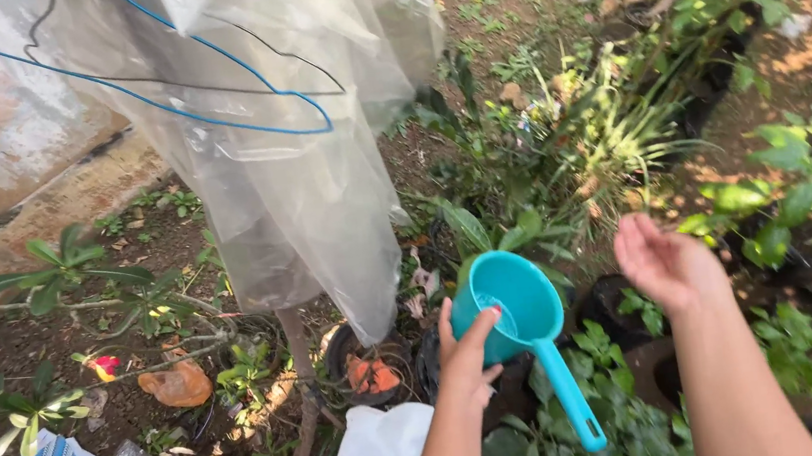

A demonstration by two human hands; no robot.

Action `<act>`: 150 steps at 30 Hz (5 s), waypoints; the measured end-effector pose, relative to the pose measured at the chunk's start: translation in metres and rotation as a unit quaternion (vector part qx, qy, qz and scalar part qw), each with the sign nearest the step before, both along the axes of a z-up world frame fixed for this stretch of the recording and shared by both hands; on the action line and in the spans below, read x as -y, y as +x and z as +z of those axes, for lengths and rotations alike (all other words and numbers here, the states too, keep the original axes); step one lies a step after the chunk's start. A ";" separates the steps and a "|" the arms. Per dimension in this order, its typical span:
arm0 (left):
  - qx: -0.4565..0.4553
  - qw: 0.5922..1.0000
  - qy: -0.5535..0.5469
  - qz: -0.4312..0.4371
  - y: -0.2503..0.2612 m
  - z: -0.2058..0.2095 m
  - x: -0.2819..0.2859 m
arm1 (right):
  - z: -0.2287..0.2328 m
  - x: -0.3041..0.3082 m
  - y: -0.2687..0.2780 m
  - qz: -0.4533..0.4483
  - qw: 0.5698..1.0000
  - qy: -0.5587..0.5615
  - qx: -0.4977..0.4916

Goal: Watering small plants in polybags using a hand dipper and a bucket of water.

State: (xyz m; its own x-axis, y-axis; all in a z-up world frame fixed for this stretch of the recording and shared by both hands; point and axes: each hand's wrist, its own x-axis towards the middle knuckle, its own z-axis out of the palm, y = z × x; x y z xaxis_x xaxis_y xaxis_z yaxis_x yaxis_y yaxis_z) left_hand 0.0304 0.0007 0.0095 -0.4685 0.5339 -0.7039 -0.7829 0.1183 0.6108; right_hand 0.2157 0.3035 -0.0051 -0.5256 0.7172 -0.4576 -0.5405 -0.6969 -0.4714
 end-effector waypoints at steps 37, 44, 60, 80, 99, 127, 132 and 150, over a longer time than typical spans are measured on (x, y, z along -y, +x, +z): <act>-0.088 0.996 -0.019 -0.011 0.182 0.093 0.102 | 0.083 0.198 0.079 0.529 0.842 -0.098 -0.032; -0.114 0.980 -0.089 0.137 0.194 0.104 0.198 | 0.125 0.219 0.077 0.532 0.760 0.249 0.277; -0.117 0.990 -0.015 0.079 0.224 0.138 0.245 | 0.197 0.312 0.128 0.336 0.616 0.601 0.382; -0.089 0.990 0.009 -0.107 0.265 0.112 0.190 | 0.103 0.295 0.196 0.485 0.872 -0.043 0.045; -0.084 0.982 -0.009 -0.170 0.276 0.108 0.175 | 0.075 0.298 0.343 0.254 0.745 0.265 0.558; -0.150 0.964 -0.043 -0.216 0.336 0.155 0.067 | 0.101 0.162 0.296 0.347 0.935 -0.050 0.055; -0.125 0.971 -0.039 -0.198 0.316 0.133 0.073 | 0.083 0.090 0.313 0.287 0.862 0.120 0.400; -0.111 0.971 -0.014 -0.212 0.312 0.143 0.074 | 0.134 0.130 0.342 0.148 0.508 0.466 0.709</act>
State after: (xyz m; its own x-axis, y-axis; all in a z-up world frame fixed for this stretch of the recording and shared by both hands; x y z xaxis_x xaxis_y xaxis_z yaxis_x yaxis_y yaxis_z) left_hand 0.3423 -0.0736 0.1520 -0.3523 0.6945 -0.6273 -0.5088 0.4205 0.7512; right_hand 0.5575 0.1731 0.1287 -0.2895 0.9552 -0.0611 0.8666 0.2345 -0.4405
